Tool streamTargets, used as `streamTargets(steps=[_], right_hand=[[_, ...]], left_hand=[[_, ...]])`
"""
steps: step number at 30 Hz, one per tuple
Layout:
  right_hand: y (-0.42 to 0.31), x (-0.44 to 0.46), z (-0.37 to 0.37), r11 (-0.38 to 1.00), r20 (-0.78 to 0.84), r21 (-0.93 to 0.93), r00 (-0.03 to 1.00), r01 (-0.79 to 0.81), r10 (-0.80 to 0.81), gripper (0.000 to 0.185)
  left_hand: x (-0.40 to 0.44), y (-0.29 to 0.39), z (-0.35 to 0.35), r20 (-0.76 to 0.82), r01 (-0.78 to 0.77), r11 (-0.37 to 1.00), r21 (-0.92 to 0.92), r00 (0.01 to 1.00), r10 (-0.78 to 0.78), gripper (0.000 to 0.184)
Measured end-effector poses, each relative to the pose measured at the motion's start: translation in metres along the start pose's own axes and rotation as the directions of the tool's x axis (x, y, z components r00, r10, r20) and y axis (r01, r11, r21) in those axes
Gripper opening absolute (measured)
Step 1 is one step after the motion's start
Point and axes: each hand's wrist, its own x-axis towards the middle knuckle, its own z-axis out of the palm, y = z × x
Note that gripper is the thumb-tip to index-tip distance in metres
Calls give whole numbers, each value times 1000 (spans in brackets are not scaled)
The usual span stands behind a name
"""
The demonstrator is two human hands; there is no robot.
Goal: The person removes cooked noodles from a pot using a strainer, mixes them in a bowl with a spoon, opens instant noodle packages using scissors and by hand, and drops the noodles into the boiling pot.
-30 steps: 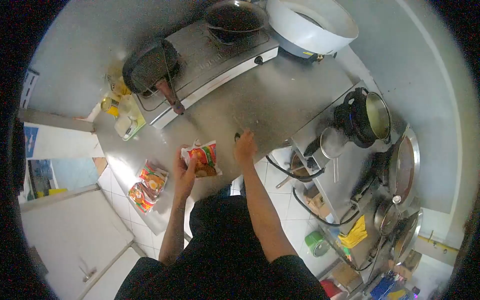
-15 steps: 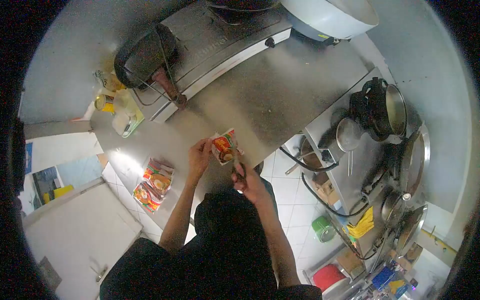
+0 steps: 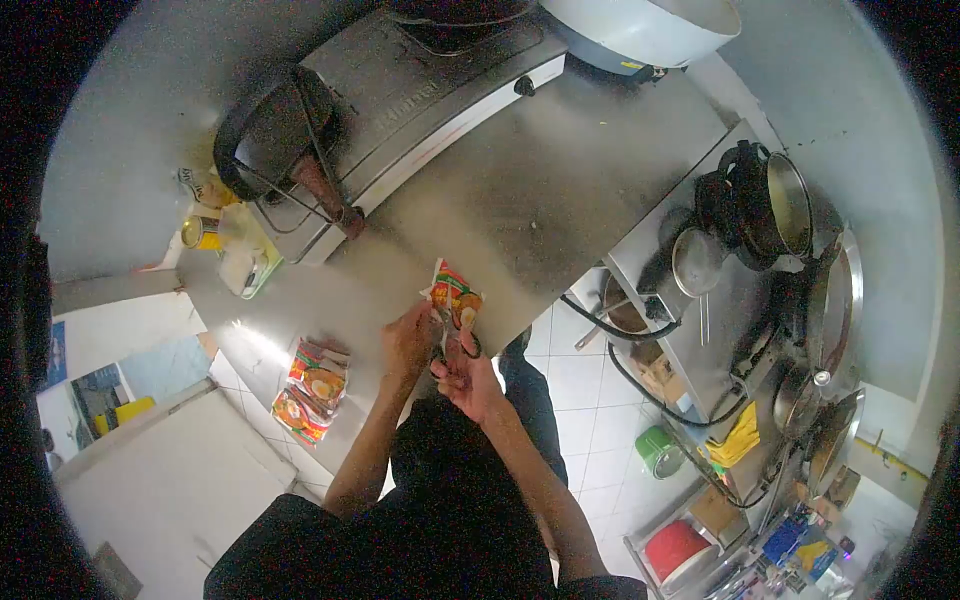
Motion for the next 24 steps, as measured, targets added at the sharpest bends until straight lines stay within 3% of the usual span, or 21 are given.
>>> streamTargets(steps=[6, 10, 12, 18, 21, 22, 24], right_hand=[[-9, -3, 2, 991, 56, 78, 993, -106, 102, 56], [-11, -3, 11, 995, -31, 46, 996, -86, 87, 56], [-11, 0, 18, 998, -82, 23, 995, -54, 56, 57], [-17, 0, 8, 985, 24, 102, 990, -141, 139, 54], [-18, 17, 16, 999, -128, -10, 991, 48, -49, 52], [-19, 12, 19, 998, -111, -32, 992, 55, -58, 51], [-27, 1, 29, 994, -67, -86, 995, 68, -74, 50]], left_hand=[[2, -12, -1, 24, -1, 1000, 18, 1000, 1, 9], [3, 0, -6, 47, 17, 994, 105, 999, -22, 11], [2, 1, -4, 13, -29, 999, 37, 1000, 29, 10], [0, 4, -5, 26, -32, 999, 44, 999, 31, 11], [-9, -7, -3, 84, -94, 995, 24, 992, 92, 12], [-13, -9, -3, 111, -119, 993, 14, 987, 117, 13], [-7, -6, -3, -14, 54, 997, 49, 998, -54, 12]])
